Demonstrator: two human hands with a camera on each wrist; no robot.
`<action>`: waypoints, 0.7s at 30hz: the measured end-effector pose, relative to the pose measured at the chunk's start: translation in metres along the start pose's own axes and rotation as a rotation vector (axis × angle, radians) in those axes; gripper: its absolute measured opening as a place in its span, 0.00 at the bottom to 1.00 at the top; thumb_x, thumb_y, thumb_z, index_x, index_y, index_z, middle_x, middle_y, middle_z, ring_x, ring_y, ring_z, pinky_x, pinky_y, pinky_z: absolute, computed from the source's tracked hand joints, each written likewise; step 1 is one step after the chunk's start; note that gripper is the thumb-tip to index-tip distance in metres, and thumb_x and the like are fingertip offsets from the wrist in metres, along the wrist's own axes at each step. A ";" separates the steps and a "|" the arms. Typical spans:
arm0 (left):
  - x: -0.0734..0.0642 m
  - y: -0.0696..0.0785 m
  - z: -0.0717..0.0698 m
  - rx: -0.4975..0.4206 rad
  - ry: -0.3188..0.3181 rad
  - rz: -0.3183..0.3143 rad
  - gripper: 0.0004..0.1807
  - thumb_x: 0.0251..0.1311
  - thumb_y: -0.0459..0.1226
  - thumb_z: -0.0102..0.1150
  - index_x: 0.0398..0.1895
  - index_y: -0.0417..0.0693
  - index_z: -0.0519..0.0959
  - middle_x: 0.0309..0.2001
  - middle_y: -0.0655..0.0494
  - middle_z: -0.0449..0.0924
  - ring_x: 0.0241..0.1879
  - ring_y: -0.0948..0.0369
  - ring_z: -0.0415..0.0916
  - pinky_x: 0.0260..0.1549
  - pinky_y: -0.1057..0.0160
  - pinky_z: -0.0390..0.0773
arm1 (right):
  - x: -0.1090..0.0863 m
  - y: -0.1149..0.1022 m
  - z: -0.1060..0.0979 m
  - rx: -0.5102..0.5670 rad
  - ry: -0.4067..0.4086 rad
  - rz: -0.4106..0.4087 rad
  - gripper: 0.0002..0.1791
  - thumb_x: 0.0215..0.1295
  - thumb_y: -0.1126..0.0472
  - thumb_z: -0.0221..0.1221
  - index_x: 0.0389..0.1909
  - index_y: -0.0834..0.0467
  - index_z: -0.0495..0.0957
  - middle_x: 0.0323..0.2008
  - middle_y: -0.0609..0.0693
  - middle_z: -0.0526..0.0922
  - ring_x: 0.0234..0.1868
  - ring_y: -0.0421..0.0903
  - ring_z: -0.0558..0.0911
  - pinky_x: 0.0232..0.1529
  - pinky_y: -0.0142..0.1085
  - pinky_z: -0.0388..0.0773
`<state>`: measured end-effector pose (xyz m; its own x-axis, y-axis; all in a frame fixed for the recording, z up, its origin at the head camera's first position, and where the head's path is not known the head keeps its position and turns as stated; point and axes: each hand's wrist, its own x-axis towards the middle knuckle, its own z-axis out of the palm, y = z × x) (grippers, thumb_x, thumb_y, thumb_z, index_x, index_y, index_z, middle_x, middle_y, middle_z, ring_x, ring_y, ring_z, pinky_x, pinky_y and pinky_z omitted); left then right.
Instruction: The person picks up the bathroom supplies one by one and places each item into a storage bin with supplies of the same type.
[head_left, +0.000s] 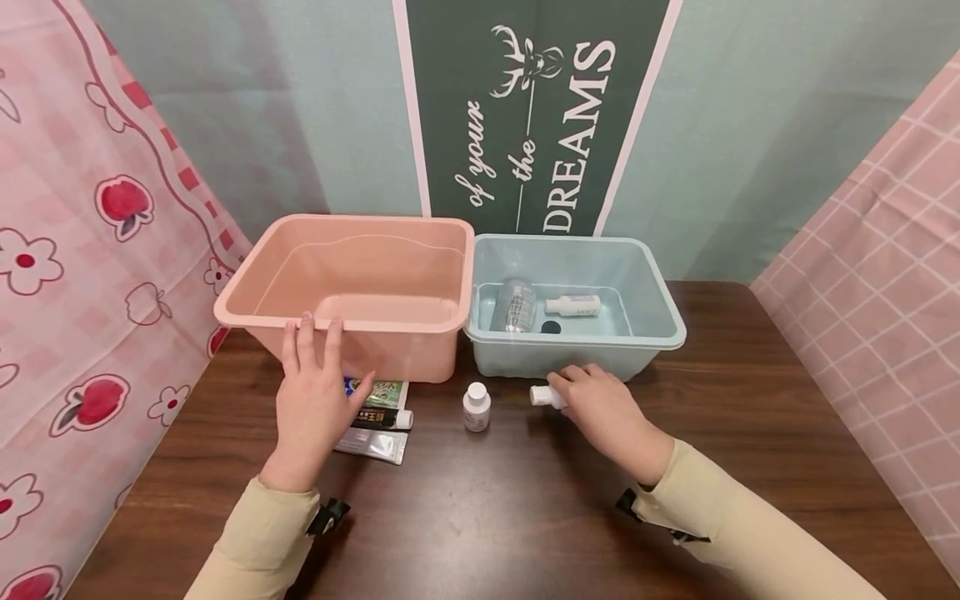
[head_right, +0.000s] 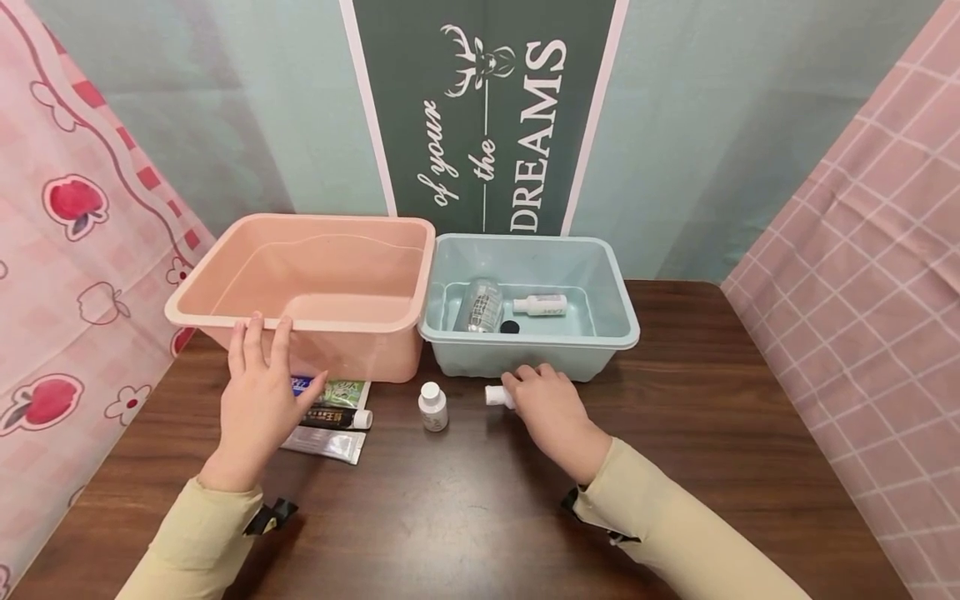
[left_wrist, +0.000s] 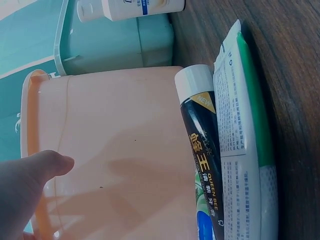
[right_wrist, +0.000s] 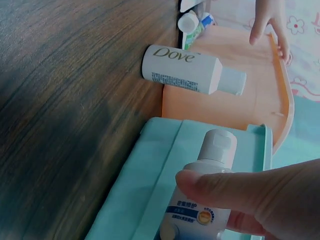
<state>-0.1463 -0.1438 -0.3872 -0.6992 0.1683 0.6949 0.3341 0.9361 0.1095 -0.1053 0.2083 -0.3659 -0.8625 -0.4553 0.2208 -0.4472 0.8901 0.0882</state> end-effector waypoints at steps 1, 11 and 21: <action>0.000 0.000 0.000 0.000 -0.003 -0.002 0.49 0.36 0.45 0.74 0.64 0.37 0.62 0.63 0.28 0.55 0.65 0.35 0.49 0.32 0.37 0.75 | -0.001 0.001 -0.001 -0.001 -0.001 0.001 0.23 0.44 0.65 0.71 0.44 0.61 0.79 0.39 0.55 0.80 0.37 0.55 0.77 0.37 0.44 0.77; -0.001 -0.001 -0.004 0.001 -0.034 -0.028 0.49 0.37 0.45 0.74 0.64 0.37 0.61 0.64 0.28 0.54 0.66 0.35 0.48 0.30 0.37 0.75 | -0.005 0.006 -0.010 -0.017 -0.016 -0.048 0.22 0.46 0.65 0.70 0.45 0.59 0.79 0.37 0.56 0.80 0.34 0.55 0.77 0.30 0.43 0.77; 0.001 0.002 -0.002 0.002 -0.028 -0.016 0.48 0.37 0.46 0.74 0.63 0.37 0.62 0.63 0.27 0.55 0.64 0.34 0.50 0.30 0.37 0.75 | -0.012 0.013 -0.019 -0.055 -0.023 -0.077 0.20 0.48 0.64 0.69 0.44 0.59 0.76 0.37 0.56 0.78 0.34 0.55 0.76 0.28 0.44 0.76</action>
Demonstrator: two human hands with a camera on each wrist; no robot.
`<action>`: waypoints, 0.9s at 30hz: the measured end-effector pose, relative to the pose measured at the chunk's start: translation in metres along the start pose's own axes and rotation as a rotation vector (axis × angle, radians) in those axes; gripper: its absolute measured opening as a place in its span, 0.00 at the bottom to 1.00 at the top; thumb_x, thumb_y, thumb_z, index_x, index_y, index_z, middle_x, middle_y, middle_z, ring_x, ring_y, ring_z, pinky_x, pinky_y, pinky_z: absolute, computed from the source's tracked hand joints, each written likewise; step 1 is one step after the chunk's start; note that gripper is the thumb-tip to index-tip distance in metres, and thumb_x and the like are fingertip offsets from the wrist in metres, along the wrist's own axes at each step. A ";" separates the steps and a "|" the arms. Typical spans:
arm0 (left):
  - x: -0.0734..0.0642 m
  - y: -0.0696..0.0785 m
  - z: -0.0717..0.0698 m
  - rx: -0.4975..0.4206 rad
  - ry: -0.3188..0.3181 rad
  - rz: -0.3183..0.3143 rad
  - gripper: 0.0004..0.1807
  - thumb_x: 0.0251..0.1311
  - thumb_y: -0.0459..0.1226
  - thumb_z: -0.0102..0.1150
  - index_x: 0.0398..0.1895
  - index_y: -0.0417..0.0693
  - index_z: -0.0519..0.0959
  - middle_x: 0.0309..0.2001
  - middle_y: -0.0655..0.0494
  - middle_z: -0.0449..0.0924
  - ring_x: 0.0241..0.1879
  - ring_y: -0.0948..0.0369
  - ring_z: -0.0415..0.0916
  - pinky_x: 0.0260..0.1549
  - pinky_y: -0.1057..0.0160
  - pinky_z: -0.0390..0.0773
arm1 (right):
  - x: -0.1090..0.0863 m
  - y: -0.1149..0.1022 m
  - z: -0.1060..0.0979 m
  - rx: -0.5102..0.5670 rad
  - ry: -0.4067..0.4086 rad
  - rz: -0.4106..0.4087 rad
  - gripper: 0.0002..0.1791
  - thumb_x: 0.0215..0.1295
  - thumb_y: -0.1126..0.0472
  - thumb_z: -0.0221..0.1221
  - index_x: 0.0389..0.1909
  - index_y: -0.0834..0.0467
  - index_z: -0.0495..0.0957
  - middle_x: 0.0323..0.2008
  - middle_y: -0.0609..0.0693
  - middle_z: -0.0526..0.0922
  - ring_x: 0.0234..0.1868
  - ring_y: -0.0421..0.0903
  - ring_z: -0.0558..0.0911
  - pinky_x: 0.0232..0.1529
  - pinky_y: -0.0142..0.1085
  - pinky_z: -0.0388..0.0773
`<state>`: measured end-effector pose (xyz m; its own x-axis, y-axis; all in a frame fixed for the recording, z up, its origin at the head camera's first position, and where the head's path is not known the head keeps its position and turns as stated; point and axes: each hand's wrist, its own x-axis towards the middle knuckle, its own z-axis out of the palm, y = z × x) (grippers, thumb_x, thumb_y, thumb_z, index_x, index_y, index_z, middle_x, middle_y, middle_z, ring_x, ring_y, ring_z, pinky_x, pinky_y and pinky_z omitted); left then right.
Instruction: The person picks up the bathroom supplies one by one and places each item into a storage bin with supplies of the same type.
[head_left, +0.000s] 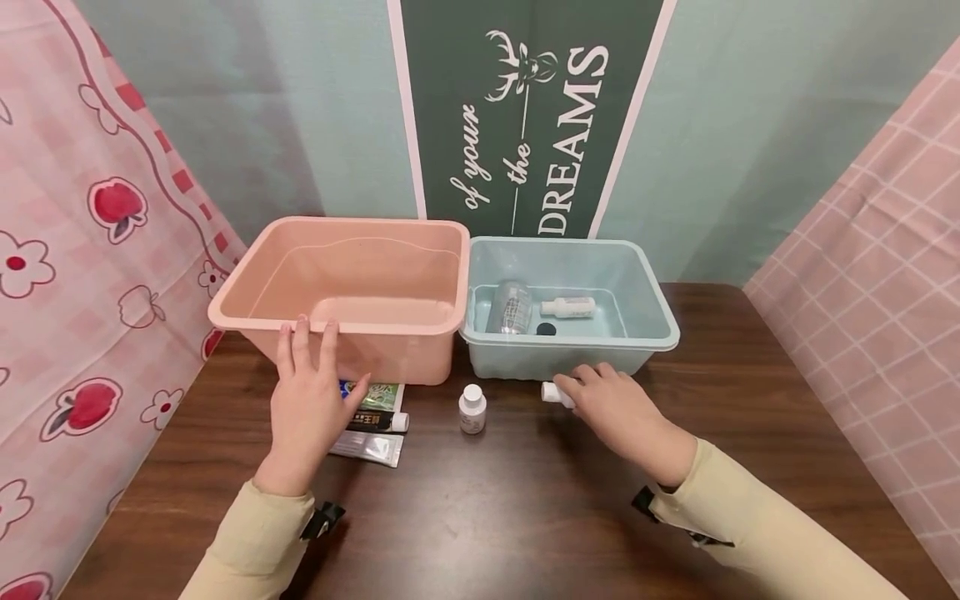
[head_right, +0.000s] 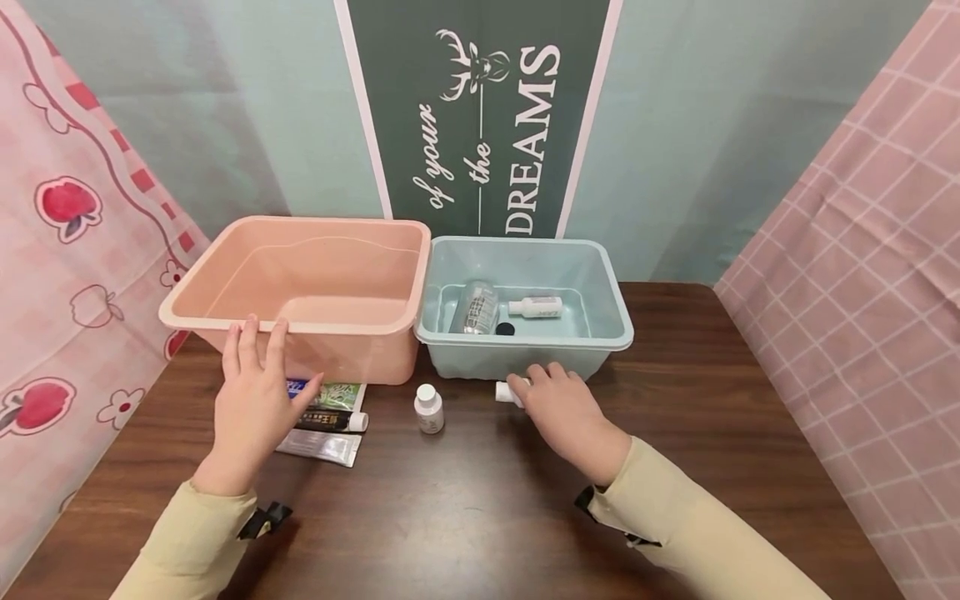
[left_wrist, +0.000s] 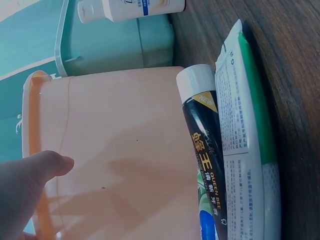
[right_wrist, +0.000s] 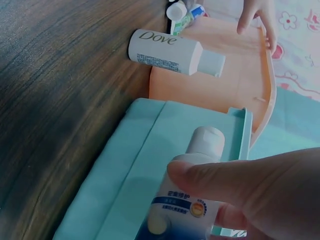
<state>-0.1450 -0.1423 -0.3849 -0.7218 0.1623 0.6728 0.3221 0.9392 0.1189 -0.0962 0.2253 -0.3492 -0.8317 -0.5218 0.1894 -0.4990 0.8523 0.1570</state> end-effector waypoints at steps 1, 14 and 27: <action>0.000 0.000 0.000 0.001 0.000 -0.001 0.48 0.37 0.46 0.74 0.63 0.37 0.62 0.63 0.27 0.55 0.64 0.34 0.50 0.30 0.37 0.75 | -0.001 0.000 0.000 0.005 -0.007 -0.002 0.20 0.49 0.64 0.68 0.45 0.59 0.76 0.38 0.56 0.78 0.34 0.55 0.76 0.29 0.44 0.76; 0.001 0.003 -0.003 -0.008 0.025 0.006 0.46 0.37 0.45 0.74 0.62 0.38 0.64 0.62 0.27 0.57 0.64 0.34 0.51 0.31 0.37 0.74 | -0.004 0.005 -0.002 0.025 0.006 -0.021 0.20 0.49 0.66 0.68 0.44 0.59 0.76 0.35 0.56 0.76 0.32 0.54 0.76 0.29 0.44 0.75; 0.001 -0.001 -0.001 -0.017 0.040 0.008 0.45 0.40 0.46 0.71 0.62 0.39 0.64 0.61 0.28 0.57 0.63 0.34 0.51 0.29 0.36 0.74 | -0.011 0.006 -0.014 0.005 -0.013 -0.023 0.22 0.46 0.64 0.70 0.45 0.59 0.77 0.35 0.55 0.76 0.32 0.53 0.77 0.30 0.43 0.76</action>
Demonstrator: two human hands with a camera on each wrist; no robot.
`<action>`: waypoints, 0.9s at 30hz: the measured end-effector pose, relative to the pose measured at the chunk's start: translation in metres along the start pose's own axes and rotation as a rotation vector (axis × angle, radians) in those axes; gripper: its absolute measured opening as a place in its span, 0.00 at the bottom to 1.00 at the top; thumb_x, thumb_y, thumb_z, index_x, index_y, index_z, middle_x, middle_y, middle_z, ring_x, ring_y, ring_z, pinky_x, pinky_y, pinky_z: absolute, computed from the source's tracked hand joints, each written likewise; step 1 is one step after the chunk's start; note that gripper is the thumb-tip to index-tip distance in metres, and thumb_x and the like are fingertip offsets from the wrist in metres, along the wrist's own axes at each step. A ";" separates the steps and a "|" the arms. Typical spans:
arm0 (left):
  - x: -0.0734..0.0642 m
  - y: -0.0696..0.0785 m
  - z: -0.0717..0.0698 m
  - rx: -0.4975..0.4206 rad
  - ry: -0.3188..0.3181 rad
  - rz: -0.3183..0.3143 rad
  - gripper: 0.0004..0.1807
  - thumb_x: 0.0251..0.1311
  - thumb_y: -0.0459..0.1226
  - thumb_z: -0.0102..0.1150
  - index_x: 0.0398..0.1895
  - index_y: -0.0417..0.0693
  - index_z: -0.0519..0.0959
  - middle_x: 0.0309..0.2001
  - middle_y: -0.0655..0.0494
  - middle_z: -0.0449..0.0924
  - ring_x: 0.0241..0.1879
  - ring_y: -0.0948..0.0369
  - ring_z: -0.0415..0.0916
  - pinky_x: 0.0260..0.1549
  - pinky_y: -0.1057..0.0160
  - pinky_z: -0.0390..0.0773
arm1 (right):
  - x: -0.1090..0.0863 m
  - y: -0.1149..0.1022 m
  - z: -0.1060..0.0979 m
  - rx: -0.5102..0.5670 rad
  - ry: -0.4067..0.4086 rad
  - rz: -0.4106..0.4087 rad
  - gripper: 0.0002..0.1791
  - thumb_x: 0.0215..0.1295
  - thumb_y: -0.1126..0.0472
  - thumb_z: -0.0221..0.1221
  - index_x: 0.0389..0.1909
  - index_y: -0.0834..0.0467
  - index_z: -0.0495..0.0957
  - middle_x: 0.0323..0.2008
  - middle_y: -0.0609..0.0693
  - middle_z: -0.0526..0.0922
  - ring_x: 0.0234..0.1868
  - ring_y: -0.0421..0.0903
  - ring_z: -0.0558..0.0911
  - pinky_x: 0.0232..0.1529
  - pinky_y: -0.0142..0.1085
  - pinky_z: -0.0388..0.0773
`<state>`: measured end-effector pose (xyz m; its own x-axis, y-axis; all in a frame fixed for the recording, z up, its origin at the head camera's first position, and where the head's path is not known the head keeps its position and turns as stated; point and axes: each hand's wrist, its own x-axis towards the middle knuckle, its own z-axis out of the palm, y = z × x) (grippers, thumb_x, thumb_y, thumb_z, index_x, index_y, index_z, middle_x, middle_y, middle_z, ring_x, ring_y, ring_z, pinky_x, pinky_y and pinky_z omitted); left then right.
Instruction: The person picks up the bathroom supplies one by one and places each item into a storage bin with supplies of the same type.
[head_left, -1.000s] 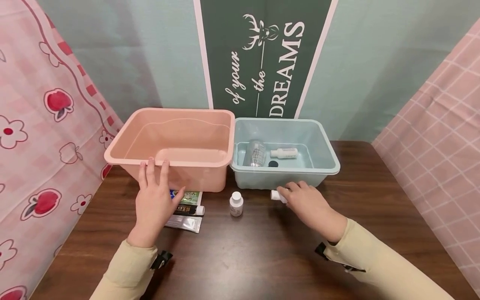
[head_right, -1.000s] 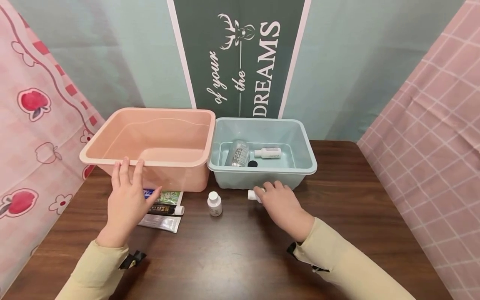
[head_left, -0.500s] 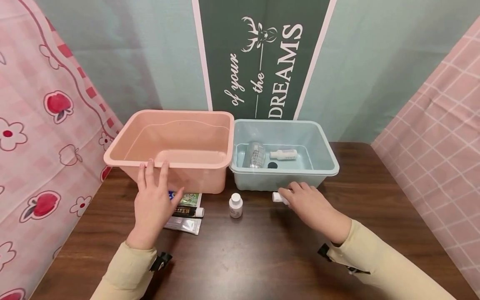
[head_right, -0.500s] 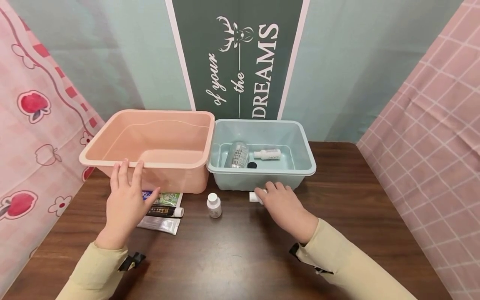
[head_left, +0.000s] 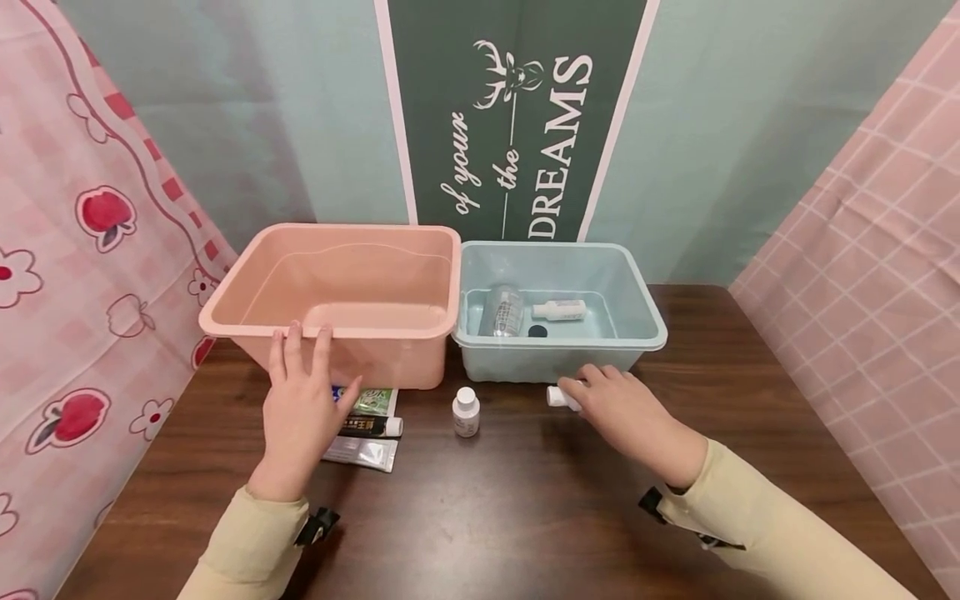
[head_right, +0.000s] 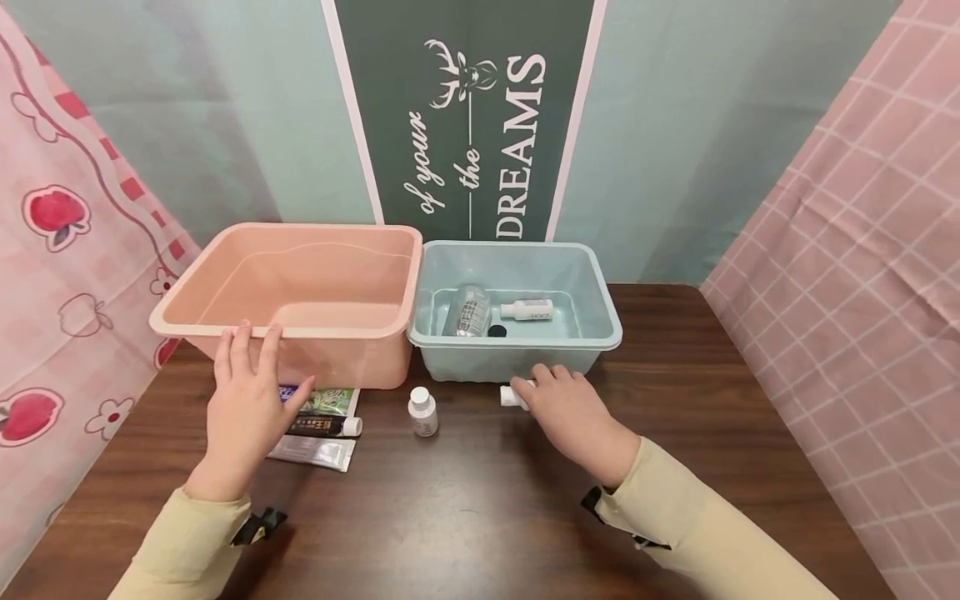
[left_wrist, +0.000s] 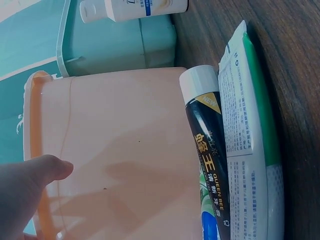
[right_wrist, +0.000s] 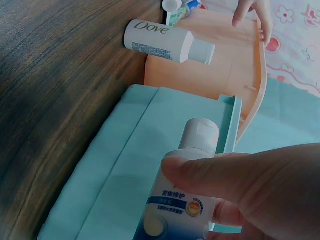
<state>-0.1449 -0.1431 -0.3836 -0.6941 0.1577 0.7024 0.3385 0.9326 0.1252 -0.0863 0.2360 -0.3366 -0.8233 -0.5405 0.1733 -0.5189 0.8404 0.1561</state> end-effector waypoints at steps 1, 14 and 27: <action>0.000 0.000 0.000 0.000 0.001 -0.001 0.45 0.40 0.47 0.71 0.62 0.39 0.64 0.61 0.28 0.57 0.63 0.34 0.51 0.29 0.36 0.74 | 0.000 0.000 -0.001 0.000 -0.003 0.002 0.22 0.46 0.64 0.70 0.45 0.58 0.77 0.35 0.55 0.76 0.33 0.53 0.77 0.30 0.43 0.76; 0.001 0.003 -0.001 -0.002 -0.003 0.006 0.44 0.41 0.46 0.70 0.62 0.39 0.65 0.61 0.27 0.58 0.63 0.34 0.51 0.29 0.36 0.74 | -0.004 0.005 -0.008 0.018 -0.014 0.035 0.21 0.48 0.64 0.69 0.45 0.56 0.77 0.36 0.54 0.76 0.35 0.53 0.77 0.28 0.44 0.76; 0.001 0.004 -0.003 0.010 -0.018 0.000 0.45 0.40 0.46 0.71 0.62 0.38 0.64 0.61 0.27 0.57 0.63 0.33 0.51 0.29 0.36 0.74 | -0.006 0.008 -0.012 -0.004 0.018 0.016 0.22 0.46 0.64 0.70 0.44 0.56 0.78 0.35 0.54 0.75 0.34 0.53 0.77 0.28 0.43 0.75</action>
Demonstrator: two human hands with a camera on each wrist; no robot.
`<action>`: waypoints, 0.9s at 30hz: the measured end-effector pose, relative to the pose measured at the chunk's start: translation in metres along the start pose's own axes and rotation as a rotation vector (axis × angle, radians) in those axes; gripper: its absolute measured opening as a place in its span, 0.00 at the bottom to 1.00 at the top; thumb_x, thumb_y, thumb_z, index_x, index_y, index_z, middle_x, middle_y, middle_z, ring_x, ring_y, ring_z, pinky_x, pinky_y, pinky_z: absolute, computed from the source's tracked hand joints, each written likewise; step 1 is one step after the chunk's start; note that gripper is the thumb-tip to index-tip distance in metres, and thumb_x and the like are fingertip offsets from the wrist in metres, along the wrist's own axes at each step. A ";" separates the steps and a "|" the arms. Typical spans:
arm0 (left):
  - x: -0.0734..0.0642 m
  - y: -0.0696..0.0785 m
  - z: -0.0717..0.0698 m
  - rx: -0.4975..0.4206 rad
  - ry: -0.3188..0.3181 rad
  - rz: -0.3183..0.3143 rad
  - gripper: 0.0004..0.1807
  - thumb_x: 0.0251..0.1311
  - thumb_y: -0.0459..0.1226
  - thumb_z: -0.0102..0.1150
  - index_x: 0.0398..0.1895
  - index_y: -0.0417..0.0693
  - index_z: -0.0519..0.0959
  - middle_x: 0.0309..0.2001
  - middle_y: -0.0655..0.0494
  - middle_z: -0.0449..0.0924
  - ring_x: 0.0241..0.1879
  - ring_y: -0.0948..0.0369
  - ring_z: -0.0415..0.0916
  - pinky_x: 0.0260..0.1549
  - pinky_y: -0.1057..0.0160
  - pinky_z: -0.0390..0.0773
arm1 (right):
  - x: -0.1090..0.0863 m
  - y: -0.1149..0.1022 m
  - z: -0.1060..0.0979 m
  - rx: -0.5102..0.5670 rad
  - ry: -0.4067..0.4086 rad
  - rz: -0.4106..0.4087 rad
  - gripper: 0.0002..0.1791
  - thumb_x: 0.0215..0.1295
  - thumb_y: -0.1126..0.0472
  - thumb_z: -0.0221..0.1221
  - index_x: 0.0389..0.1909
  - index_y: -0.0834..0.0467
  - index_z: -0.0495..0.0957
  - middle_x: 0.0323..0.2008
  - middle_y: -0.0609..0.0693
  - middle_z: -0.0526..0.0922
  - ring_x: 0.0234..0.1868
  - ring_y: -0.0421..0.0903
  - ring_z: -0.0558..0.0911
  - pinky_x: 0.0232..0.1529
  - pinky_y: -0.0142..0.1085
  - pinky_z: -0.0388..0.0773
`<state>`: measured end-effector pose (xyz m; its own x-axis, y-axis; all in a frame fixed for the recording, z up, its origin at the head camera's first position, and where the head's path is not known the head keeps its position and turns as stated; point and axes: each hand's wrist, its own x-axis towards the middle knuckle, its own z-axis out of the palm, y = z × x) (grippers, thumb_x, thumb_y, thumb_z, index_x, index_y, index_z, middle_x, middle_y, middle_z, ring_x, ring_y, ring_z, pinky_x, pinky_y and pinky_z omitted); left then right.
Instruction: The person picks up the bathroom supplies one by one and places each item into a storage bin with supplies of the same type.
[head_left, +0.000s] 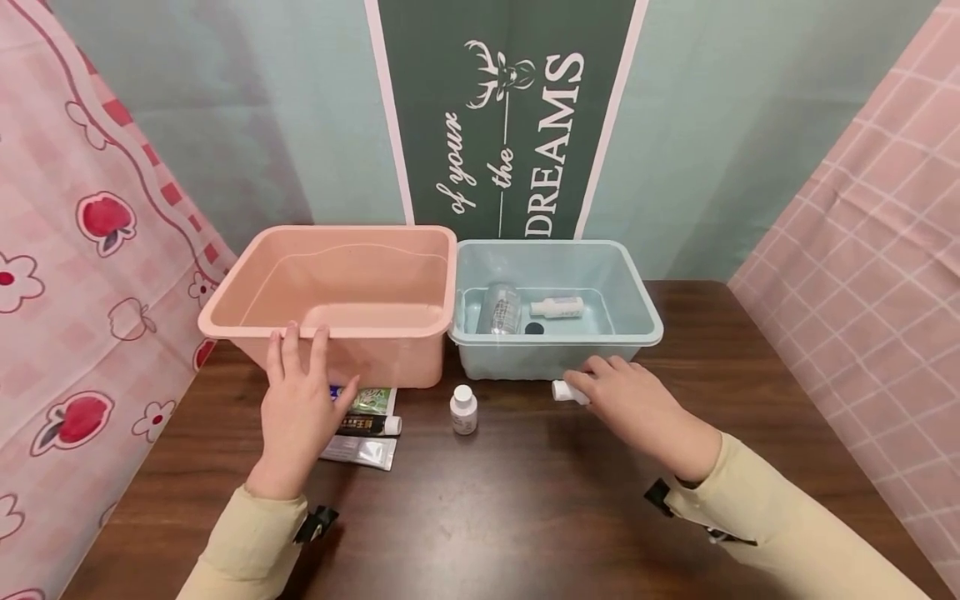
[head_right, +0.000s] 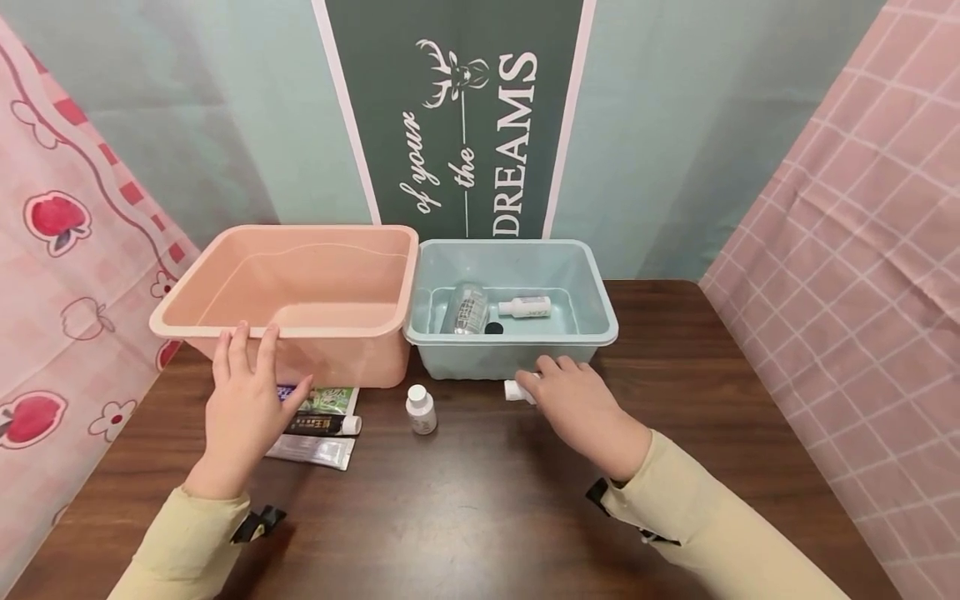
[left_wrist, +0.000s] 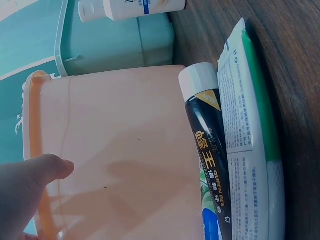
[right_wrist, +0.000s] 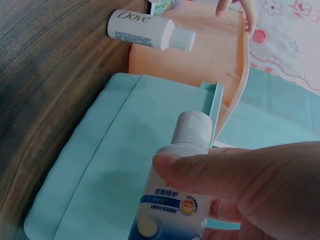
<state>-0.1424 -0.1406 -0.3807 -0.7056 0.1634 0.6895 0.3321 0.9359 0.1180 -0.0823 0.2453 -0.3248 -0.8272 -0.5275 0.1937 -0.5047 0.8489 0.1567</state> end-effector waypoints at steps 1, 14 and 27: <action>0.000 0.000 0.000 0.001 0.001 -0.003 0.45 0.39 0.46 0.72 0.62 0.38 0.64 0.61 0.27 0.57 0.63 0.33 0.51 0.30 0.36 0.74 | 0.001 0.000 0.000 -0.004 0.003 -0.003 0.22 0.46 0.64 0.70 0.44 0.55 0.78 0.35 0.54 0.75 0.35 0.53 0.77 0.28 0.43 0.75; -0.002 -0.001 0.002 -0.018 0.016 -0.009 0.44 0.40 0.45 0.71 0.62 0.37 0.64 0.62 0.27 0.57 0.64 0.34 0.51 0.29 0.36 0.74 | 0.004 0.005 -0.010 0.015 0.018 0.007 0.25 0.42 0.67 0.71 0.45 0.56 0.77 0.36 0.53 0.76 0.37 0.54 0.77 0.32 0.45 0.76; -0.001 -0.004 0.003 -0.009 0.015 0.000 0.44 0.40 0.46 0.71 0.62 0.38 0.64 0.61 0.27 0.57 0.63 0.33 0.51 0.31 0.36 0.74 | 0.012 0.013 -0.017 0.019 0.025 0.007 0.24 0.44 0.68 0.70 0.46 0.57 0.77 0.37 0.54 0.77 0.34 0.55 0.77 0.31 0.46 0.76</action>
<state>-0.1452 -0.1433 -0.3837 -0.6961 0.1584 0.7003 0.3373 0.9332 0.1241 -0.0944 0.2497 -0.3045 -0.8244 -0.5222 0.2186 -0.5038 0.8528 0.1373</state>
